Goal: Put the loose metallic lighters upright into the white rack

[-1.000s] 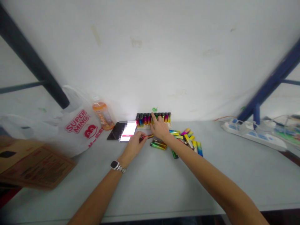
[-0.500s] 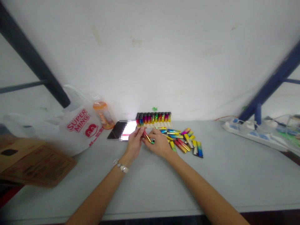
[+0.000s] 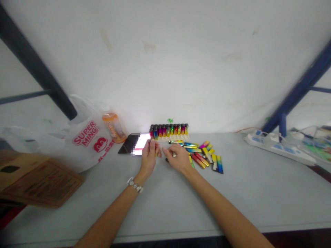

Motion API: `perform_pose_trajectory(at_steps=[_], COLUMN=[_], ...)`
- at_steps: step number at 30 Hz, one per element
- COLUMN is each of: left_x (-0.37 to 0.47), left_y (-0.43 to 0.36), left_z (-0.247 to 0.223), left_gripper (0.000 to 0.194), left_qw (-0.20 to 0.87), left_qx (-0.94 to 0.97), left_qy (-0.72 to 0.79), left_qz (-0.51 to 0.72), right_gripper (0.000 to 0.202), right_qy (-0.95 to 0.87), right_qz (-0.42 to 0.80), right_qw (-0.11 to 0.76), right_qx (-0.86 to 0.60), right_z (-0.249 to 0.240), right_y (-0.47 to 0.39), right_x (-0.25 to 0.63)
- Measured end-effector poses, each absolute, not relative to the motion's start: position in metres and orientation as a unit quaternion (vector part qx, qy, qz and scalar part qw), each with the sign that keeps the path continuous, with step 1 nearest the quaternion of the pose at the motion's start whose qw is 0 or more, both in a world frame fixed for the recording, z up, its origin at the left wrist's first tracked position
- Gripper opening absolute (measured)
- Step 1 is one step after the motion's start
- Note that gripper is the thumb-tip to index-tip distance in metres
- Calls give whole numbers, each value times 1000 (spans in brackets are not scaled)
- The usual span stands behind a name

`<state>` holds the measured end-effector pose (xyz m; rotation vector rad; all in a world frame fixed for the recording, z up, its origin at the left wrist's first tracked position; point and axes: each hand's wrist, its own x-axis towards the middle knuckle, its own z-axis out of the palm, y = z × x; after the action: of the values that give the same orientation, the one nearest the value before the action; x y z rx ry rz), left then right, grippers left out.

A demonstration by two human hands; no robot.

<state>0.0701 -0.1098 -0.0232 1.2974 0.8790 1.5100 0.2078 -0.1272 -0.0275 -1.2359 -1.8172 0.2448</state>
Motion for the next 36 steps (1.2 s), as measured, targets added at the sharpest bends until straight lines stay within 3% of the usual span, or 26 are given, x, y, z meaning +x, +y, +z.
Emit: perform_pose_trajectory(at_steps=[9,25,36], left_x=[72,75,75], left_y=[-125,-120,-123], left_z=[-20,-27,-26], left_gripper=[45,32,43], left_qw=[298,311,334], left_qx=[678,672,660], left_qy=[435,448,436], left_qz=[512,500,513], right_gripper=[42,51,50], right_qy=[-726,-726,-729], right_qz=[105,130,128], right_qw=[449,449,451], right_qx=[-511,-504,-498], right_z=[-33,-30,-32], right_y=[-125,-128,-127], right_x=[213,212,212])
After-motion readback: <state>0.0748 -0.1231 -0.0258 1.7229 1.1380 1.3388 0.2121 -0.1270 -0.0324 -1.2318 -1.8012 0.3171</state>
